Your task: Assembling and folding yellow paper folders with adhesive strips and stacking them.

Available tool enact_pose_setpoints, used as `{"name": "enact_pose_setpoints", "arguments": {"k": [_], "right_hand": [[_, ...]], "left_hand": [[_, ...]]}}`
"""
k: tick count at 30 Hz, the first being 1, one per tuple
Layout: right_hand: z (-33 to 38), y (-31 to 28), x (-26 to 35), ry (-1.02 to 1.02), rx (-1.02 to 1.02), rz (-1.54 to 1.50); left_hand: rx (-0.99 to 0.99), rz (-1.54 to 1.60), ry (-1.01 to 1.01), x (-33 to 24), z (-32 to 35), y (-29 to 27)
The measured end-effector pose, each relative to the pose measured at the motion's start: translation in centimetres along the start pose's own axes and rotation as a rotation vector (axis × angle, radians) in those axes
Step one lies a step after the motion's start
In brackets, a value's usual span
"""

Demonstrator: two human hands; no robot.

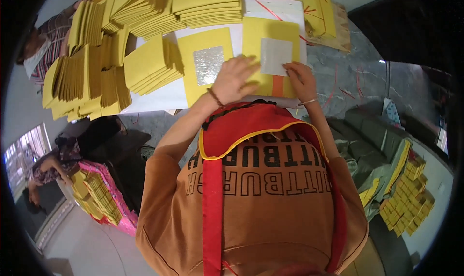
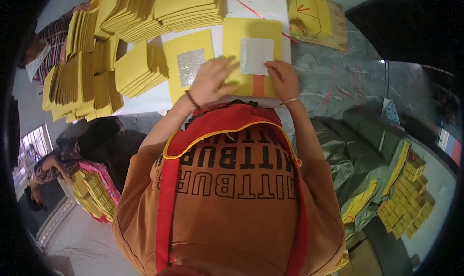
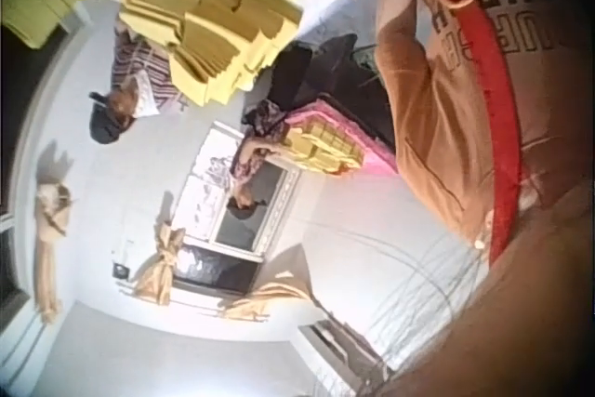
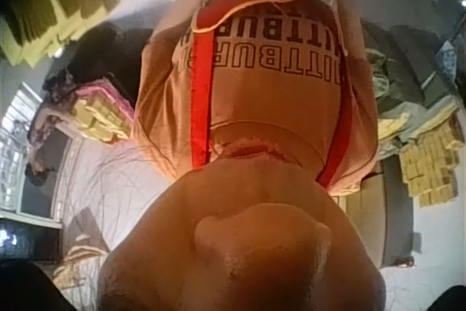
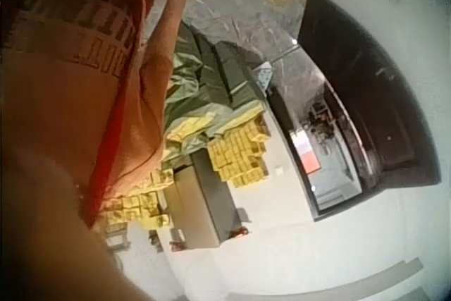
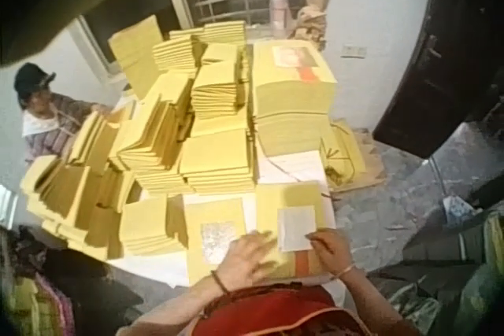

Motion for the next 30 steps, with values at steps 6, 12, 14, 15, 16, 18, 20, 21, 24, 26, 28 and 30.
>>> {"name": "enact_pose_setpoints", "arguments": {"k": [6,12,14,15,16,18,20,21,24,26,28,30], "right_hand": [[0.2,0.0,-1.2,0.066,0.024,-0.170],[0.2,0.4,-3.6,0.162,0.049,-0.471],[0.1,0.4,-3.5,0.168,0.060,-0.528],[0.1,0.4,-3.5,0.179,0.065,-0.545],[0.2,0.4,-3.3,0.190,0.071,-0.563],[0.2,0.4,-3.2,0.204,0.070,-0.600],[0.3,0.5,-3.3,0.222,0.074,-0.634],[0.2,0.5,-3.3,0.224,0.084,-0.630],[0.4,0.8,-3.8,0.235,0.083,-0.653],[0.5,0.8,-3.9,0.245,0.076,-0.679],[0.3,0.4,-3.3,0.164,0.095,-0.666],[0.7,0.5,-3.4,0.171,0.107,-0.790]], "left_hand": [[0.262,-0.316,0.245,-3.6,-1.5,3.2],[0.247,0.128,0.212,-1.4,-1.3,3.9],[0.217,0.238,0.053,-0.6,-2.2,3.3],[0.217,0.239,0.054,-0.7,-2.4,3.0],[0.225,0.272,0.018,-0.5,-2.4,2.9],[0.231,0.305,-0.018,-0.3,-2.4,2.9],[0.243,0.389,-0.096,0.3,-2.3,3.2],[0.241,0.391,-0.097,0.4,-2.3,3.2],[0.249,0.440,-0.138,0.6,-2.2,3.4],[0.260,0.452,-0.188,1.1,-2.2,3.7],[0.261,0.462,-0.218,1.6,-2.1,3.9],[0.261,0.472,-0.248,2.1,-2.1,4.2]]}}
Point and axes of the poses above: each hand's wrist, its own z-axis away from the middle knuckle, its own y-axis out of the palm, x = y × z, the point moved 7 cm from there along -z, towards the middle knuckle, and after that the axes turned 10 degrees about x, right-handed, at the moved point
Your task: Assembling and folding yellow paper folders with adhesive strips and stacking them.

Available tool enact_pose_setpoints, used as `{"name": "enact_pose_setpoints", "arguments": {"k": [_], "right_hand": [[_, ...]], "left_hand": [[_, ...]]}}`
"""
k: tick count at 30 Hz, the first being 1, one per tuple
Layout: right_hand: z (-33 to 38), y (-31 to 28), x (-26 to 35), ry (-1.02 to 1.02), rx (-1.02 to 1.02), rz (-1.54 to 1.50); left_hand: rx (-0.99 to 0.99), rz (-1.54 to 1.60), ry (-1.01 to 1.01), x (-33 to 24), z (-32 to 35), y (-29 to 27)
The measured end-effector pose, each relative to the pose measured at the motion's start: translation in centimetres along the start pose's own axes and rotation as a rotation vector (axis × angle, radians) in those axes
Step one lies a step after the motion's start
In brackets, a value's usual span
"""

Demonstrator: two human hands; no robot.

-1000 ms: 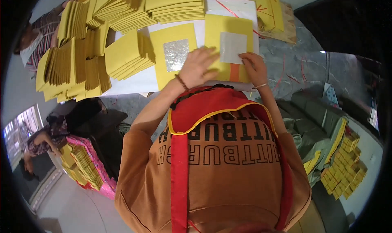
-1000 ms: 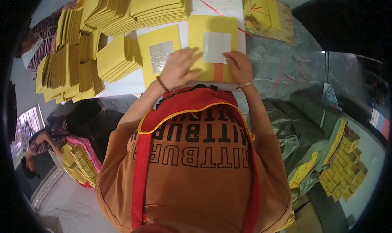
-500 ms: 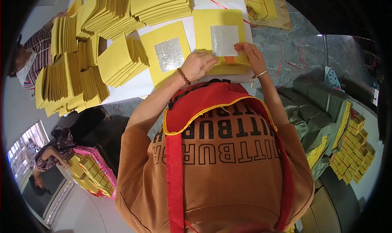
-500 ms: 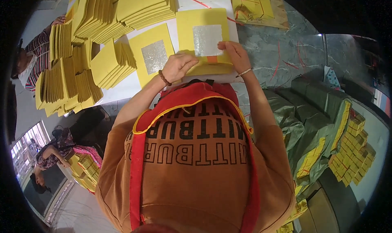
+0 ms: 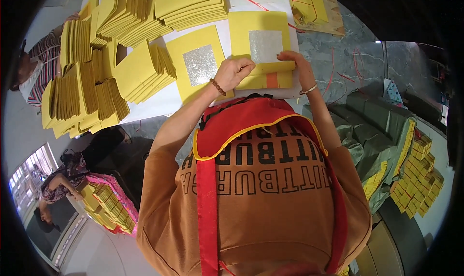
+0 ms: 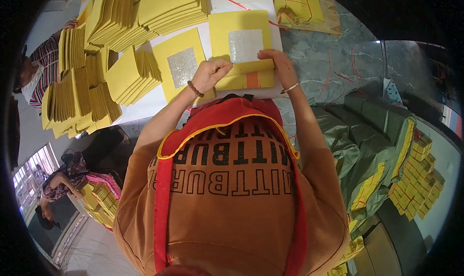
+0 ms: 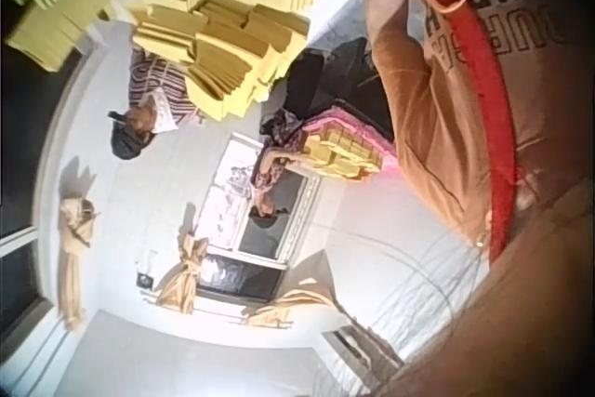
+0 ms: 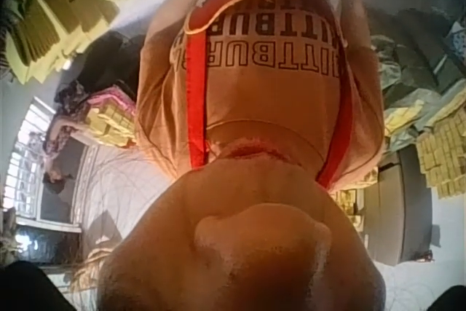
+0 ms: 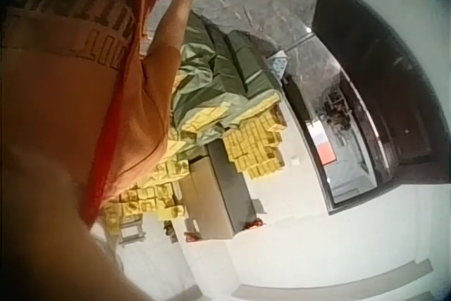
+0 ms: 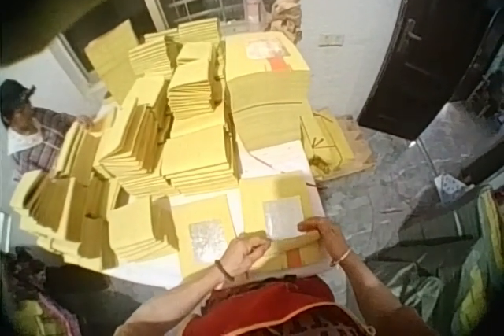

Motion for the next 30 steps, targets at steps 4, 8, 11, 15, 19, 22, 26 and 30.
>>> {"name": "enact_pose_setpoints", "arguments": {"k": [4,8,11,15,19,22,26,30], "right_hand": [[0.9,0.6,0.2,-0.111,-0.027,0.386],[0.7,-0.4,-1.7,-0.063,-0.094,0.318],[0.5,-0.7,-3.4,0.059,-0.081,-0.083],[0.4,-1.0,-0.9,-0.082,-0.036,0.096],[1.5,1.8,6.7,-0.357,0.011,0.671],[2.7,2.9,6.0,-0.325,0.154,1.037],[2.0,3.1,3.9,-0.237,0.262,0.693],[0.3,1.2,1.4,0.212,-0.066,0.501]], "left_hand": [[0.004,0.122,-0.122,0.8,-0.2,-0.5],[0.046,0.329,0.147,-0.1,0.4,-1.1],[0.011,-0.276,0.234,-2.4,0.6,-3.3],[-0.059,-0.577,0.299,-0.5,0.3,-2.7],[-0.139,-0.604,0.430,-3.4,2.4,-2.6],[-0.100,-0.556,0.438,-4.0,3.8,-1.6],[-0.172,-0.357,0.266,-1.8,3.5,-1.0],[-0.237,-0.041,-0.110,1.7,2.4,-1.2]]}}
Point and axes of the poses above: each hand's wrist, its own z-axis away from the middle knuckle, its own y-axis out of the palm, x = y × z, the point moved 7 cm from there along -z, towards the middle knuckle, and after that the axes turned 10 degrees about x, right-handed, at the moved point
